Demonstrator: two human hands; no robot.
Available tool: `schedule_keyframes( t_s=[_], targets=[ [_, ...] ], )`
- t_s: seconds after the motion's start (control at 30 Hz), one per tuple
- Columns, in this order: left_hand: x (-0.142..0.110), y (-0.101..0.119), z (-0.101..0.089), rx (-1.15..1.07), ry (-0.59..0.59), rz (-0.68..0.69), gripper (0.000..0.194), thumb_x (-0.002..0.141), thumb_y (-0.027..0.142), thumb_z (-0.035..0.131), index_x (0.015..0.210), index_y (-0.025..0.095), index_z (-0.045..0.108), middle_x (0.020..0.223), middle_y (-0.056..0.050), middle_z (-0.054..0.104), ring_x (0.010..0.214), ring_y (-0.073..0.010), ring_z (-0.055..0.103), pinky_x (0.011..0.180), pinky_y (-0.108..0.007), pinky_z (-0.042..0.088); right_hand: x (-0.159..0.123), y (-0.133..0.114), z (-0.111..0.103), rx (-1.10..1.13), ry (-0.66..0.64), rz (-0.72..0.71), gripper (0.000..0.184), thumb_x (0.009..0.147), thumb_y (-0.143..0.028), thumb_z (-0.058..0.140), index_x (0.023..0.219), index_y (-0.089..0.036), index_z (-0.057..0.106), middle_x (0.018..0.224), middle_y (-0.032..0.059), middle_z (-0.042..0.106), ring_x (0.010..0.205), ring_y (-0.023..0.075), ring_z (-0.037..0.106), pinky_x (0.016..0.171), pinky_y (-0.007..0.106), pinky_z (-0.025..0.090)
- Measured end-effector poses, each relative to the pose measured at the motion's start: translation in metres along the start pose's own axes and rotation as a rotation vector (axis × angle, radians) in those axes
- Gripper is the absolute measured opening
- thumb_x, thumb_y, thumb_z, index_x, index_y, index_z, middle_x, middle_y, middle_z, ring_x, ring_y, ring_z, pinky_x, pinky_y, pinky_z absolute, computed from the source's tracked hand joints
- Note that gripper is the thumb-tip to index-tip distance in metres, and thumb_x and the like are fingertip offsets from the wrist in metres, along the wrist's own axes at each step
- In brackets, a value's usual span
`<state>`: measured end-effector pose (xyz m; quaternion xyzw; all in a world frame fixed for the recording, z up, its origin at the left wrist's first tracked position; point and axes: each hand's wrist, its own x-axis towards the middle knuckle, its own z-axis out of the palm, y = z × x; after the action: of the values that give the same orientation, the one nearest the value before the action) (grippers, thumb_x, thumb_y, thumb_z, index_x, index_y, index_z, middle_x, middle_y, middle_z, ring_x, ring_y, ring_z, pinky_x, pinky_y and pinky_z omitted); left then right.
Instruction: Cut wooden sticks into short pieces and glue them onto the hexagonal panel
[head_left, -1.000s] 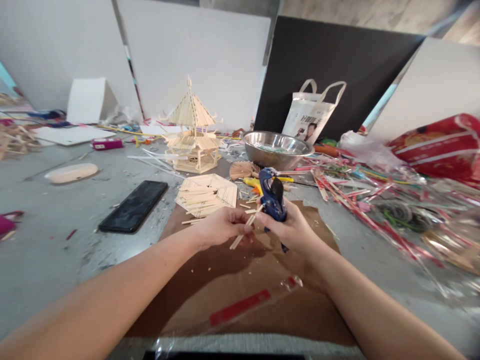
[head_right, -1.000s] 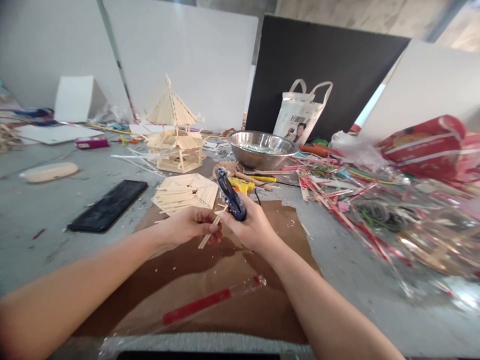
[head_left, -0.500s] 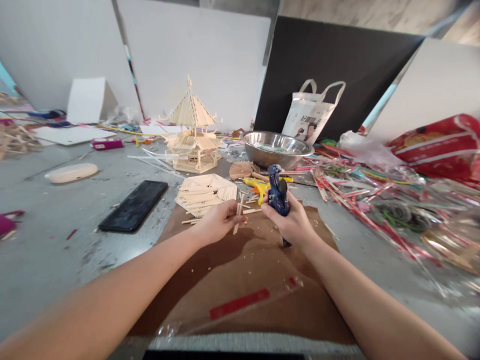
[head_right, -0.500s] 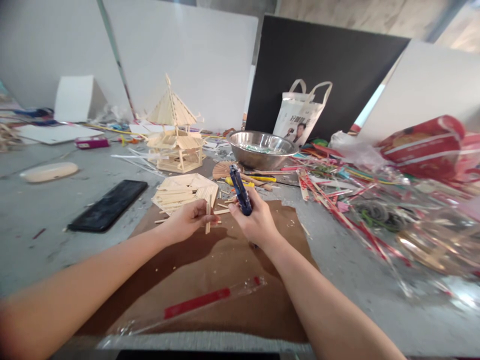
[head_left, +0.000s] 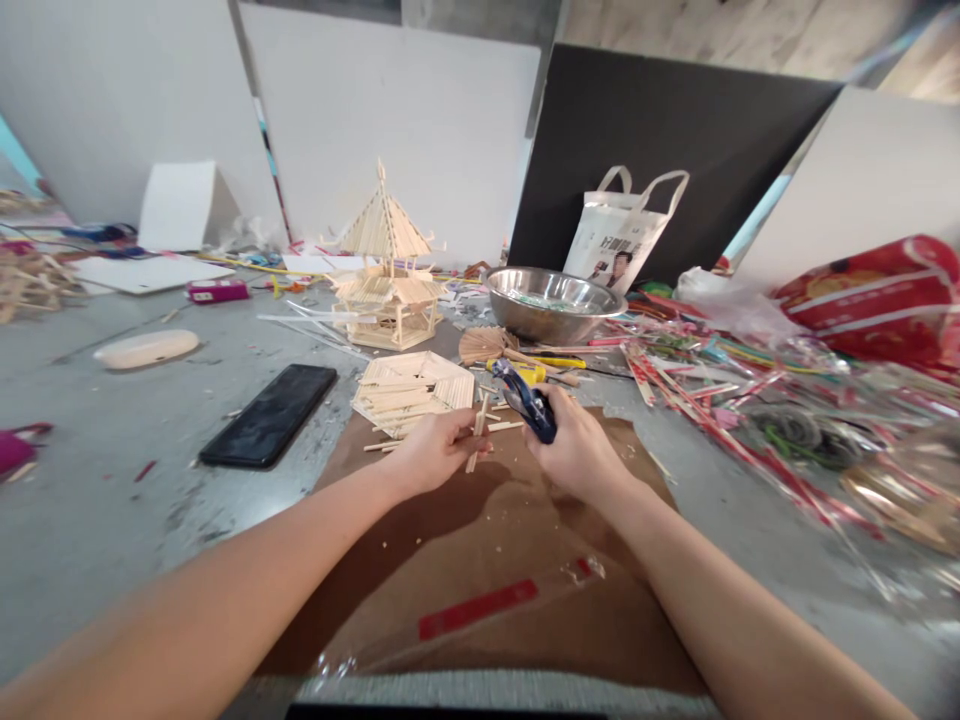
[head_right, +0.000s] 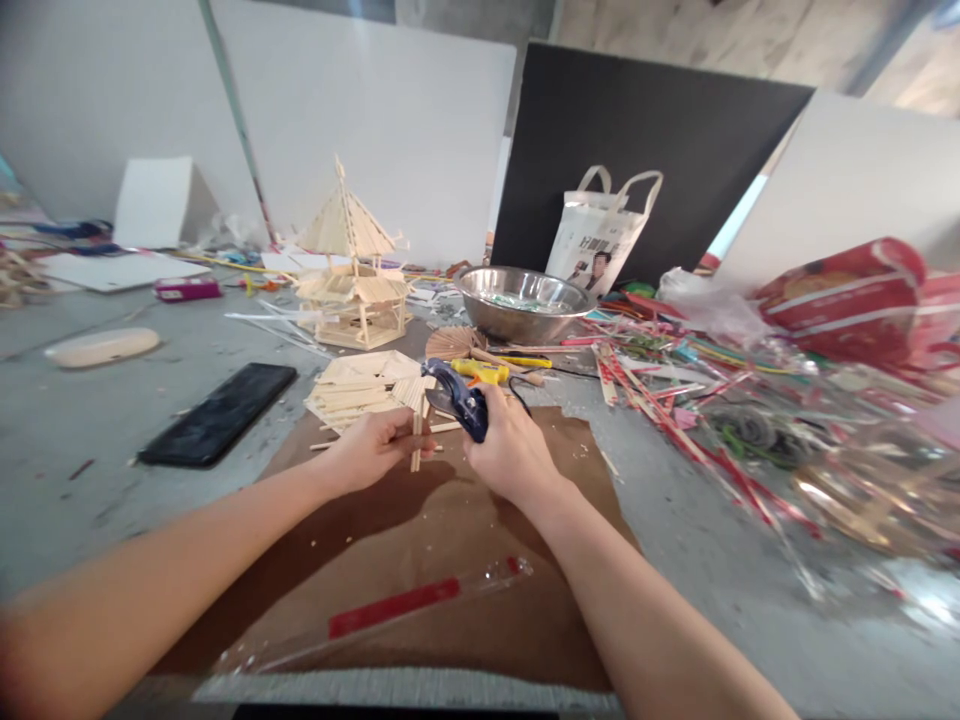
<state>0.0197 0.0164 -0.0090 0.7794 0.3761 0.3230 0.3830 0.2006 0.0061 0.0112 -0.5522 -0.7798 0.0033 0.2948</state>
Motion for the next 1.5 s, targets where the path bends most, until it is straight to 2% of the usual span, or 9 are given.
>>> schedule_keyframes(
  t_s=[0.1,0.23,0.33,0.5,0.67,0.8,1.03,1.2,1.5],
  targets=[
    [0.000,-0.004,0.003,-0.023,0.047,-0.031,0.018,0.076,0.029,0.040,0.080,0.015,0.050,0.070,-0.003,0.060,0.064,-0.0121,0.056,0.056,-0.021,0.040,0.000,0.002,0.000,-0.081,-0.033,0.022,0.040,0.064,-0.019,0.046,0.104,-0.020,0.039,0.092,0.0085,0.054,0.082,0.0232,0.051,0.068,0.032,0.038],
    [0.002,-0.012,0.006,0.147,0.179,-0.028,0.019,0.075,0.030,0.040,0.074,0.014,0.052,0.063,-0.001,0.057,0.058,-0.0105,0.050,0.053,-0.020,0.037,0.000,0.004,0.001,-0.159,-0.078,0.031,0.044,0.063,-0.016,0.043,0.106,-0.019,0.038,0.096,0.0082,0.052,0.087,0.0223,0.049,0.071,0.031,0.037],
    [0.002,-0.014,0.006,0.246,0.221,-0.019,0.020,0.076,0.029,0.040,0.069,0.014,0.050,0.058,0.001,0.053,0.053,-0.0090,0.046,0.050,-0.019,0.033,-0.001,0.003,0.003,-0.206,-0.121,0.021,0.047,0.062,-0.018,0.044,0.109,-0.017,0.036,0.098,0.0083,0.052,0.089,0.0227,0.048,0.072,0.031,0.036],
    [0.000,-0.009,0.006,0.369,0.236,0.024,0.017,0.077,0.026,0.039,0.067,0.015,0.047,0.055,0.001,0.052,0.049,-0.0087,0.045,0.047,-0.019,0.031,-0.002,-0.004,0.002,-0.222,-0.178,0.030,0.044,0.062,-0.017,0.043,0.106,-0.018,0.039,0.095,0.0070,0.053,0.087,0.0214,0.048,0.071,0.029,0.034],
    [-0.001,-0.006,0.011,0.447,0.251,0.052,0.018,0.079,0.024,0.035,0.081,0.014,0.050,0.066,-0.005,0.058,0.060,-0.0136,0.054,0.054,-0.022,0.036,-0.004,-0.012,0.002,-0.228,-0.222,0.023,0.043,0.063,-0.017,0.042,0.106,-0.018,0.039,0.095,0.0068,0.053,0.088,0.0209,0.047,0.071,0.028,0.032],
    [-0.001,-0.006,0.015,0.512,0.239,0.080,0.023,0.081,0.023,0.032,0.087,0.014,0.052,0.072,-0.007,0.061,0.064,-0.0159,0.057,0.056,-0.024,0.039,-0.006,-0.016,0.002,-0.270,-0.224,0.020,0.045,0.063,-0.017,0.043,0.108,-0.018,0.038,0.096,0.0067,0.053,0.087,0.0208,0.048,0.070,0.028,0.032],
    [-0.001,-0.006,0.017,0.615,0.274,0.162,0.025,0.081,0.021,0.031,0.084,0.013,0.055,0.077,-0.008,0.062,0.067,-0.0163,0.058,0.059,-0.025,0.042,-0.008,-0.020,0.002,-0.337,-0.210,0.009,0.044,0.065,-0.020,0.042,0.109,-0.017,0.037,0.094,0.0070,0.054,0.084,0.0211,0.049,0.068,0.028,0.032],
    [-0.001,-0.010,0.015,0.711,0.272,0.148,0.024,0.080,0.019,0.033,0.082,0.012,0.055,0.072,-0.008,0.062,0.064,-0.0166,0.059,0.060,-0.027,0.044,-0.009,-0.020,0.002,-0.387,-0.200,0.016,0.044,0.063,-0.019,0.044,0.106,-0.017,0.039,0.090,0.0070,0.054,0.083,0.0214,0.049,0.068,0.029,0.031],
    [-0.003,-0.013,0.014,0.824,0.225,0.129,0.026,0.081,0.020,0.032,0.093,0.012,0.053,0.066,-0.006,0.062,0.057,-0.0150,0.058,0.061,-0.028,0.046,-0.008,-0.019,0.004,-0.386,-0.210,0.048,0.048,0.062,-0.020,0.044,0.109,-0.018,0.037,0.091,0.0068,0.054,0.082,0.0214,0.049,0.066,0.029,0.031]
  ],
)
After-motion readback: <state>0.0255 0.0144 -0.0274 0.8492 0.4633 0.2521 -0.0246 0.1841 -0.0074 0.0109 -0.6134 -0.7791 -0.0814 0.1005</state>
